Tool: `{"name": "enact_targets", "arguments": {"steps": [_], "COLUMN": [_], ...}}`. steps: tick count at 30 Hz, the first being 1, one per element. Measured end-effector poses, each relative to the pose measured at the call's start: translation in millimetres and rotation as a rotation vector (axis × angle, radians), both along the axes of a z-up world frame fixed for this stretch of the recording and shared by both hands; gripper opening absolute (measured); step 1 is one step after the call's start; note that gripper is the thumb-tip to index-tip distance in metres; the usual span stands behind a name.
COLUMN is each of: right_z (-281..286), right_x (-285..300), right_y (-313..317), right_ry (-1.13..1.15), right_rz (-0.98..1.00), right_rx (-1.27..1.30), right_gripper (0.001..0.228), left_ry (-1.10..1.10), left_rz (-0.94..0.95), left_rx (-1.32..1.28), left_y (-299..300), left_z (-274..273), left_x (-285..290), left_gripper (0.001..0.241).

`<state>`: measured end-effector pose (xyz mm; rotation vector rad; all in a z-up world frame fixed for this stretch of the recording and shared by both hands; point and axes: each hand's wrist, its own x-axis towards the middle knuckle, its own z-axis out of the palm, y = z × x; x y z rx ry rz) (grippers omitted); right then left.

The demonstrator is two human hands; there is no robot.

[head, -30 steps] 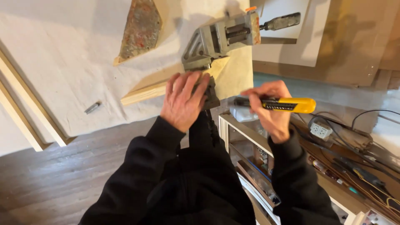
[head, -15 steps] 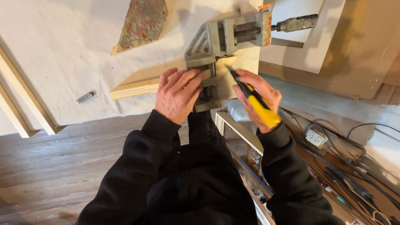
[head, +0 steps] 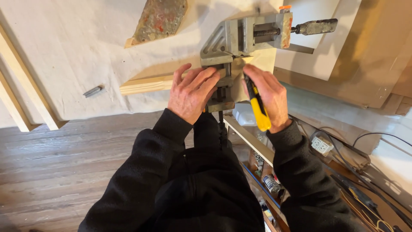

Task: The person glues and clamps mitered wood frame corners at a workbench. They apply wood glue from a bottle to a corner joint, fit the pieces together, secure the corner in a corner vise, tap it with a hammer, and later apply glue to another frame piece.

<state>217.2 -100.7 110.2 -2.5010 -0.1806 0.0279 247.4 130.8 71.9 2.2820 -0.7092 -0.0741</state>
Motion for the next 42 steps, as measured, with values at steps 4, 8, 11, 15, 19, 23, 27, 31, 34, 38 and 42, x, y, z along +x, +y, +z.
{"name": "enact_targets", "arguments": {"steps": [4, 8, 11, 15, 19, 23, 27, 31, 34, 38, 42], "right_z": [24, 17, 16, 15, 10, -4, 6, 13, 14, 13, 9], "right_x": [9, -2, 6, -1, 0, -9, -3, 10, 2, 14, 0], "right_y": [2, 1, -8, -11, -15, -14, -5, -2, 0, -5, -5], "right_ry": [0.054, 0.153, 0.12, 0.093, 0.217, 0.24, 0.183, 0.108, 0.131, 0.102, 0.162], "right_rz": [0.1, 0.09, 0.122, 0.126, 0.101, 0.064, 0.049, 0.09, 0.082, 0.062, 0.015], "right_rx": [0.045, 0.084, 0.086, 0.11, 0.13, 0.149, 0.142, 0.088, 0.098, 0.074, 0.13], "right_gripper": [0.034, 0.035, 0.036, 0.037, 0.04, 0.041, 0.037, 0.034, 0.033, 0.031, 0.031], "left_ry": [-0.016, -0.01, -0.061, -0.005, -0.022, -0.016, -0.014, -0.024, -0.007, -0.036, -0.013], "left_rz": [0.005, 0.0, 0.028, 0.015, 0.015, 0.005, 0.01, 0.004, -0.001, -0.005, -0.012], "left_rx": [-0.012, -0.008, -0.032, -0.012, -0.035, -0.044, 0.0, -0.008, 0.003, 0.022, 0.009], "left_y": [-1, 1, -2, 0, -2, -1, -1, -3, 0, -1, 0], "left_z": [-3, -1, -6, 1, 0, -1, -3, -3, 0, -5, -5], "left_x": [1, -3, 2, -1, 2, 6, -3, 4, -3, 4, 1], "left_gripper": [0.04, 0.04, 0.039, 0.038, 0.04, 0.042, 0.038, 0.04, 0.04, 0.038, 0.039]}}
